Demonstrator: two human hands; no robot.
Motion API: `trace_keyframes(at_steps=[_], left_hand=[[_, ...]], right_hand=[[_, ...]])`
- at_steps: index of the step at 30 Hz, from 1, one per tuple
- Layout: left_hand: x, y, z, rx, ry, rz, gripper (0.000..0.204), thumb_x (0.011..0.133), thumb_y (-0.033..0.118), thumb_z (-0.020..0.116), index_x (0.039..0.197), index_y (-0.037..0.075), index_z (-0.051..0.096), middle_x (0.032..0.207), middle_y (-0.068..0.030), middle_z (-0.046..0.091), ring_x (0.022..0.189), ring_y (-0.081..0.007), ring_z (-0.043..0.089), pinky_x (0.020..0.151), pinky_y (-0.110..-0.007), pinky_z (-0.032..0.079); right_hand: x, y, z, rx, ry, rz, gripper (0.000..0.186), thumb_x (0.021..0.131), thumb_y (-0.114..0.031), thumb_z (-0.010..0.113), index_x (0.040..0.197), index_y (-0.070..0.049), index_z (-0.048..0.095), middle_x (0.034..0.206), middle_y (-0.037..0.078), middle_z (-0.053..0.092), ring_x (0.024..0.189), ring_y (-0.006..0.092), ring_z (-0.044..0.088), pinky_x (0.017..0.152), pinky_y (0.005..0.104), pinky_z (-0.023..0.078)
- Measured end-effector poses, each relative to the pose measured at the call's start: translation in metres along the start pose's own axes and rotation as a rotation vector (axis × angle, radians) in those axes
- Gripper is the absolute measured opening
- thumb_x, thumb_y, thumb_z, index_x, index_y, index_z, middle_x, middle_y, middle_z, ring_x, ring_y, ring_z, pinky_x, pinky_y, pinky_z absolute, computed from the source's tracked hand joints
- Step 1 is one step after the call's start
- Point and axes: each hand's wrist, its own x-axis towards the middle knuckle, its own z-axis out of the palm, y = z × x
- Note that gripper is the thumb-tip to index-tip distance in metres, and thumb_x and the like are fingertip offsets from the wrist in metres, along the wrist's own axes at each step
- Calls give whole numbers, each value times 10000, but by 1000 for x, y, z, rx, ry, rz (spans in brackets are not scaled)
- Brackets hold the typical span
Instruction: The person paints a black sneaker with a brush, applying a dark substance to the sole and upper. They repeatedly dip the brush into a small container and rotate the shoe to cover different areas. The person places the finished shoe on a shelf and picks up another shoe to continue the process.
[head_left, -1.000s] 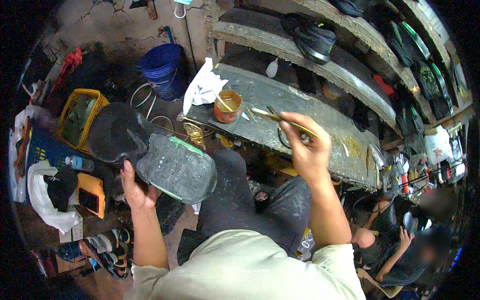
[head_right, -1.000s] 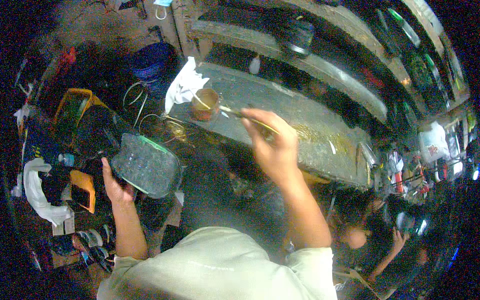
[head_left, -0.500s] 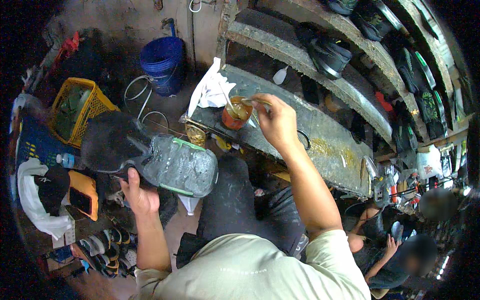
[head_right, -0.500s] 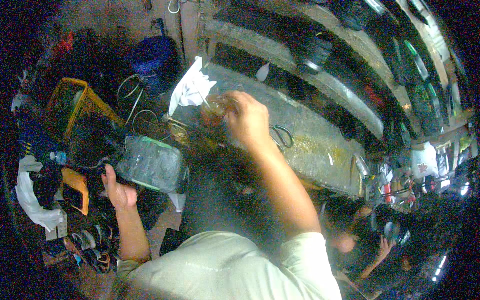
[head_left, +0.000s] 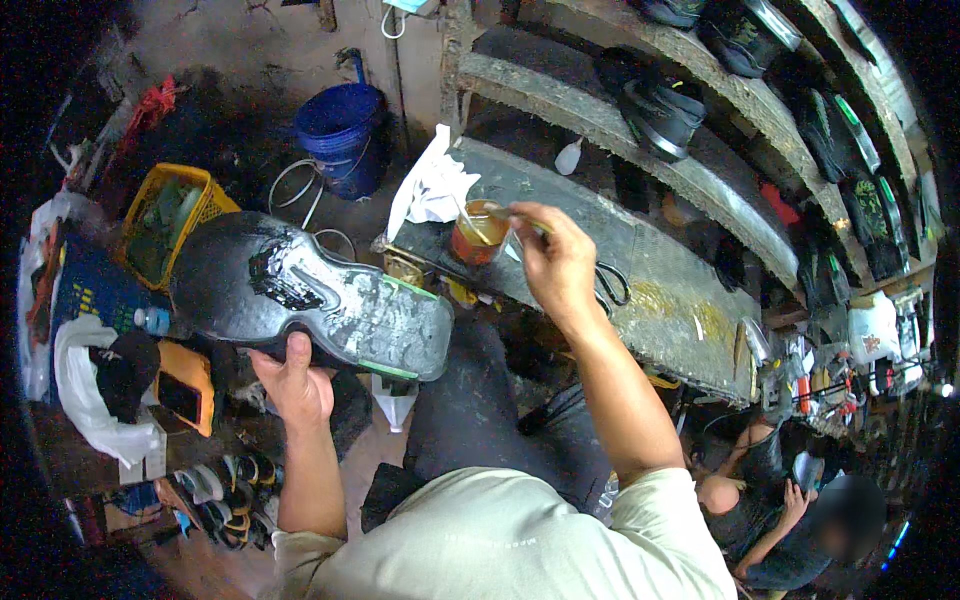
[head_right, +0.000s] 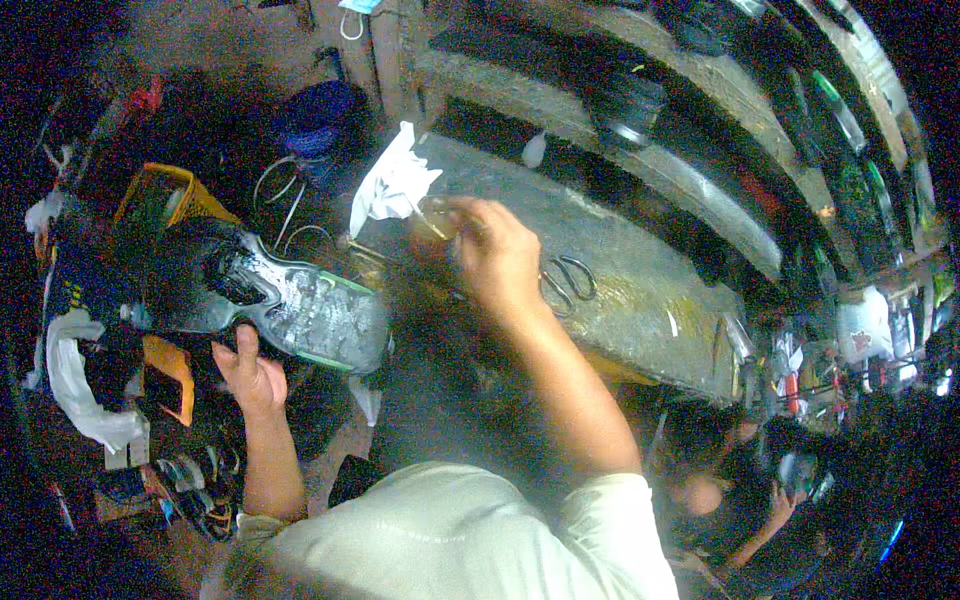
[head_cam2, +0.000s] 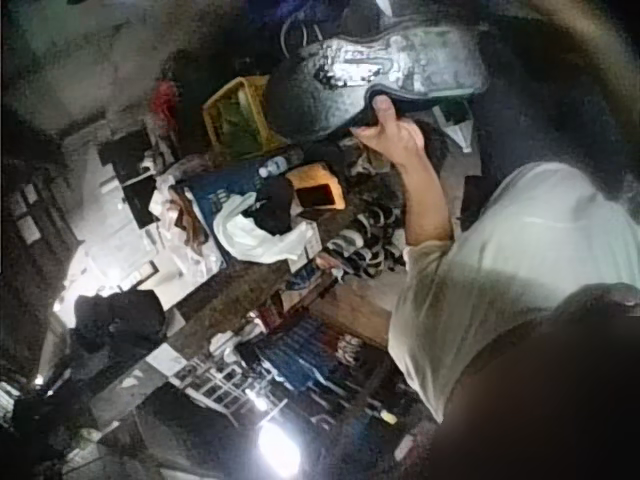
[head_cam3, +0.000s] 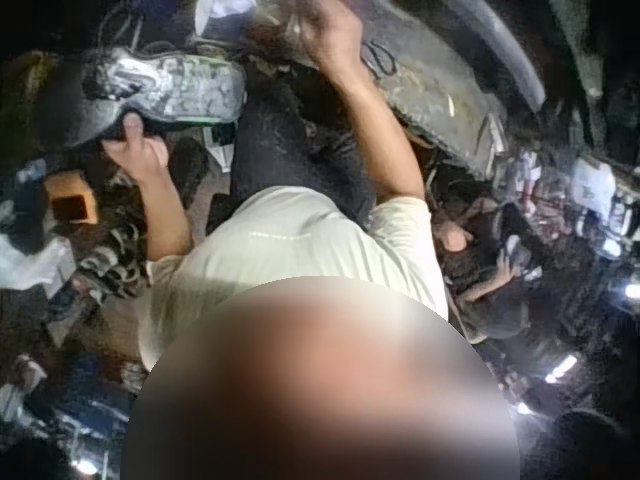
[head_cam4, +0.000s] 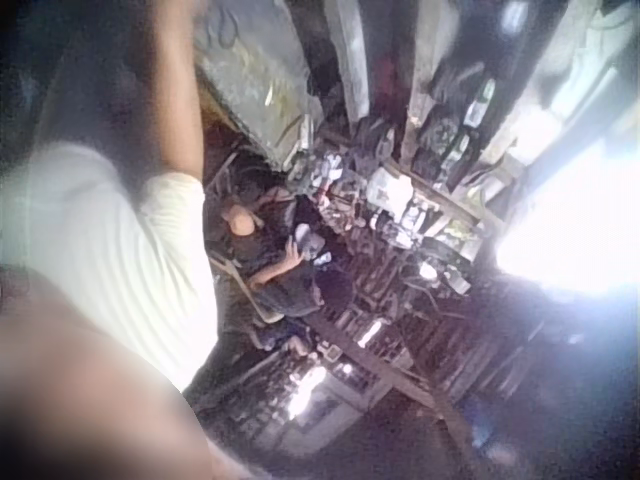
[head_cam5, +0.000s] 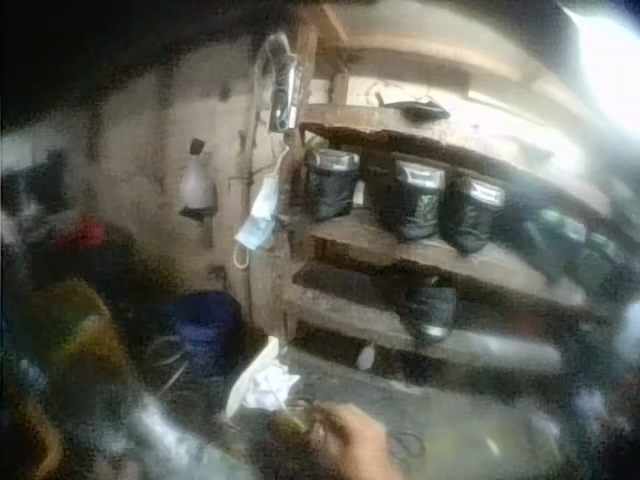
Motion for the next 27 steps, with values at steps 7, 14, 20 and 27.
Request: trace_keyframes(at_steps=[7,14,20,27], left_hand=[[-16,-6,11,108,-103,115,654,888,-22,761,1453,25,435,1394,-81,579,1234,-223,573,1121,-398,417],[-26,-9,42,56,-99,68,700,812,-93,799,1423,4,472,1377,-90,581,1251,-214,570,1113,-382,430],[-40,-23,72,48,-203,62,658,792,69,896,1338,-9,539,1263,-73,632,1134,-194,610,1046,-360,462],[-63,-35,109,115,-301,83,699,757,199,951,1287,-18,551,1221,-77,628,1097,-199,598,1026,-371,461]], right_hand=[[-10,17,10,29,44,21,169,943,-48,713,1110,-48,736,1070,140,757,955,271,747,822,342,575],[-8,-6,-16,353,109,264,197,974,-123,729,1148,-30,743,990,23,752,836,103,656,721,277,529],[-53,-77,-115,467,242,291,197,926,-39,750,1117,8,734,1059,94,742,918,150,676,815,283,537],[-72,-108,-164,346,31,-317,335,752,74,796,1070,-9,733,956,135,778,744,252,732,645,335,545]])
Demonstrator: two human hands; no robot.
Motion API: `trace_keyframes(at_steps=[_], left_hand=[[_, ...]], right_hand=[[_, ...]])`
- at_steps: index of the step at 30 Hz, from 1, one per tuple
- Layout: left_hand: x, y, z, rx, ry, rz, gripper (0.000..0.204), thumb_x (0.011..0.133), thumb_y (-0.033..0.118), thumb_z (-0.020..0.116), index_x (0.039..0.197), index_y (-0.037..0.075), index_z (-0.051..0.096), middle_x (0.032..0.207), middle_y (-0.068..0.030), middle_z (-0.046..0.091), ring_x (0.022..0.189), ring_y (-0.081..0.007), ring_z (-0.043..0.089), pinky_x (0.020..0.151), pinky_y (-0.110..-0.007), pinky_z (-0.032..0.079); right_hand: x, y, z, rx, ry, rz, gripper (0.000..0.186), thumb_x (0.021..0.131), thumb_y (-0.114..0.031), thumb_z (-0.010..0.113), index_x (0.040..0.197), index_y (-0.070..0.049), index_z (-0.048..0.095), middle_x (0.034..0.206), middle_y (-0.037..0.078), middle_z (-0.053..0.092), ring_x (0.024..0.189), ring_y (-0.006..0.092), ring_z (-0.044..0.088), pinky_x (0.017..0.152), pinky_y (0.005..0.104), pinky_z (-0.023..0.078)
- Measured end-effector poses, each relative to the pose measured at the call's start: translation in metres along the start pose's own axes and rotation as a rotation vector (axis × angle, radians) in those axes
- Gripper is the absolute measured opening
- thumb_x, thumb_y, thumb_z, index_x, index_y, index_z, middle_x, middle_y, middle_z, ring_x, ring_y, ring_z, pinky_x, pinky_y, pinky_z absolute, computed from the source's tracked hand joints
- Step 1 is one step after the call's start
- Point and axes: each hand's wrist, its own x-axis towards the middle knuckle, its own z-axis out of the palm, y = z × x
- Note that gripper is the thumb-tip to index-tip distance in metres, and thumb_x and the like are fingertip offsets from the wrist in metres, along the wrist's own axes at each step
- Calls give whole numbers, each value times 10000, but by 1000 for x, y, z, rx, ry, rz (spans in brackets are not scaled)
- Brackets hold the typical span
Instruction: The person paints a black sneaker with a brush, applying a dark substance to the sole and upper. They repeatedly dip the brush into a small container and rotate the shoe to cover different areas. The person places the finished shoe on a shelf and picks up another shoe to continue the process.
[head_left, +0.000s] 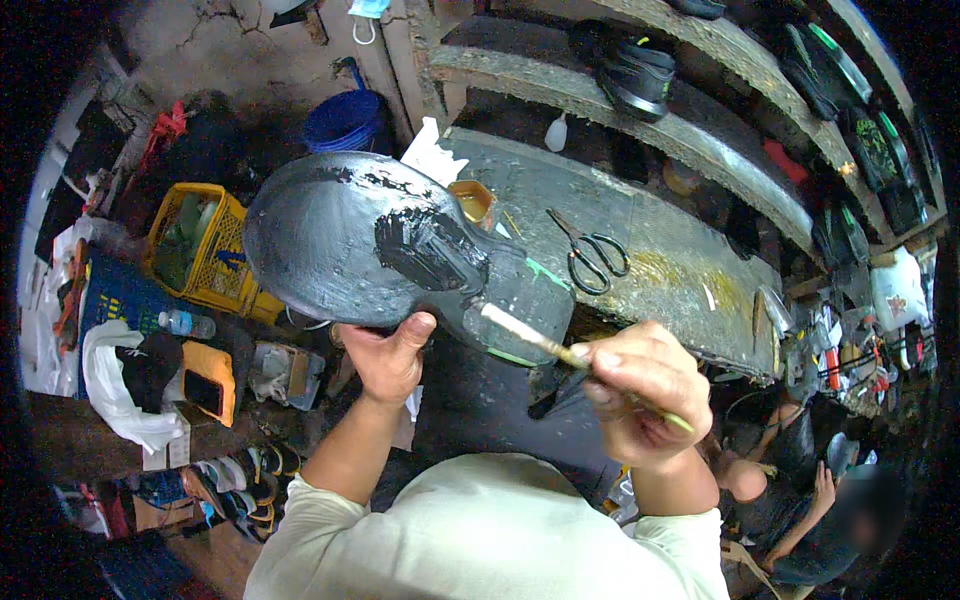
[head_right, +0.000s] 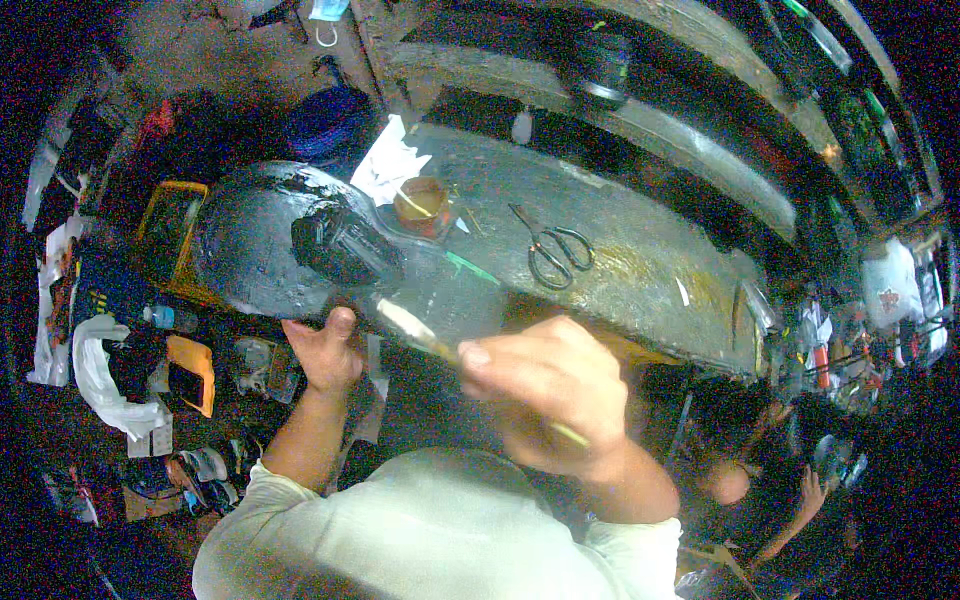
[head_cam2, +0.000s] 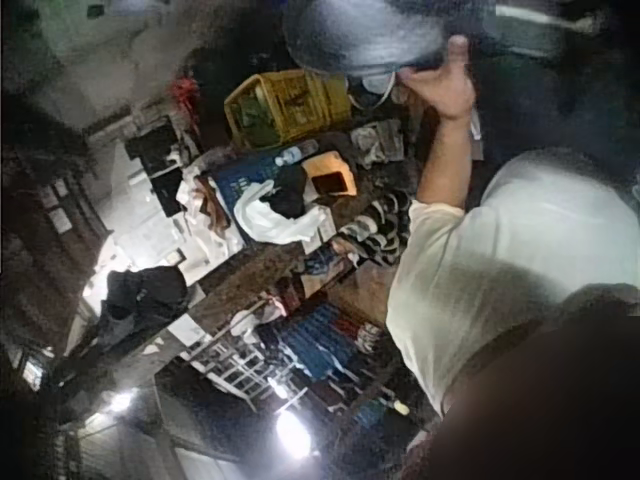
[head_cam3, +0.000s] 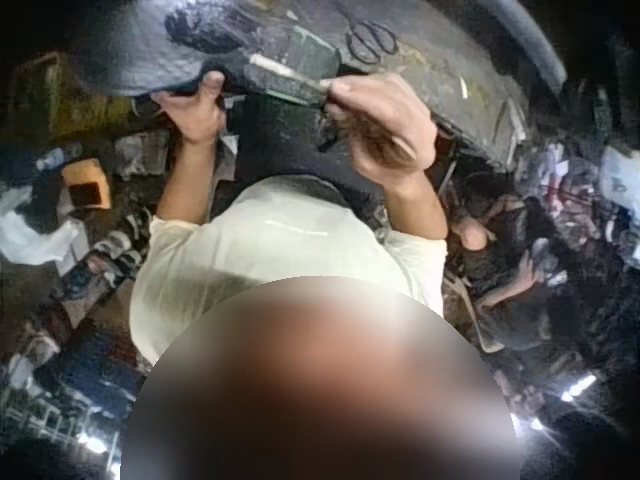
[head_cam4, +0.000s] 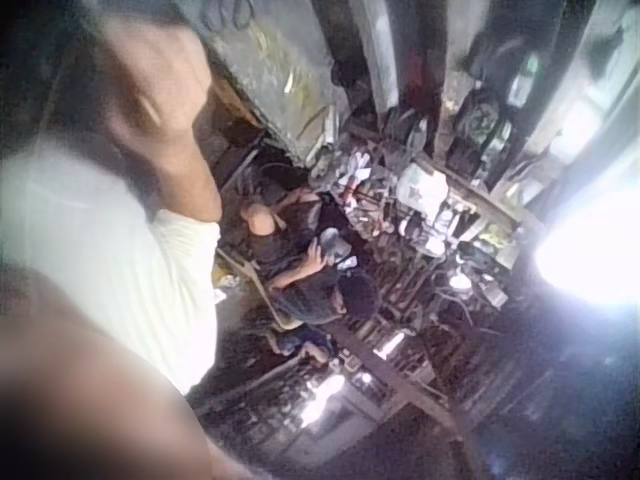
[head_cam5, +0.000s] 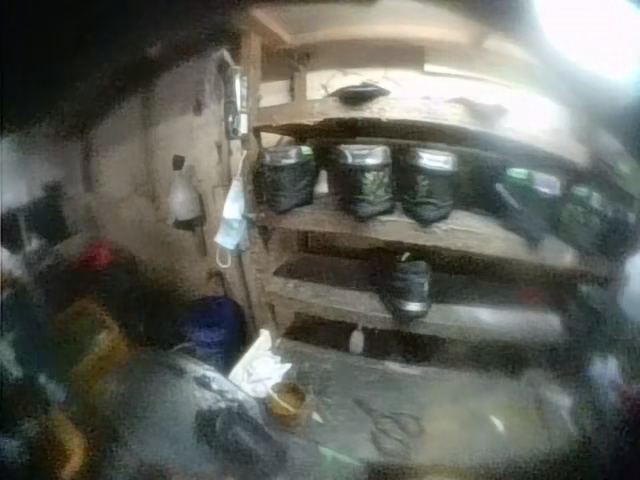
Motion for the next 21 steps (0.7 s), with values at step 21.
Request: trace_keyframes(at_steps=[21], left_hand=[[-15,10,8,-26,-108,12,793,747,142,949,1385,-3,501,1264,-88,617,1141,-225,597,1033,-397,482]], right_hand=[[-11,-8,-14,-87,-34,-70,328,757,-2,800,1079,-32,746,950,112,768,671,207,675,563,315,479]])
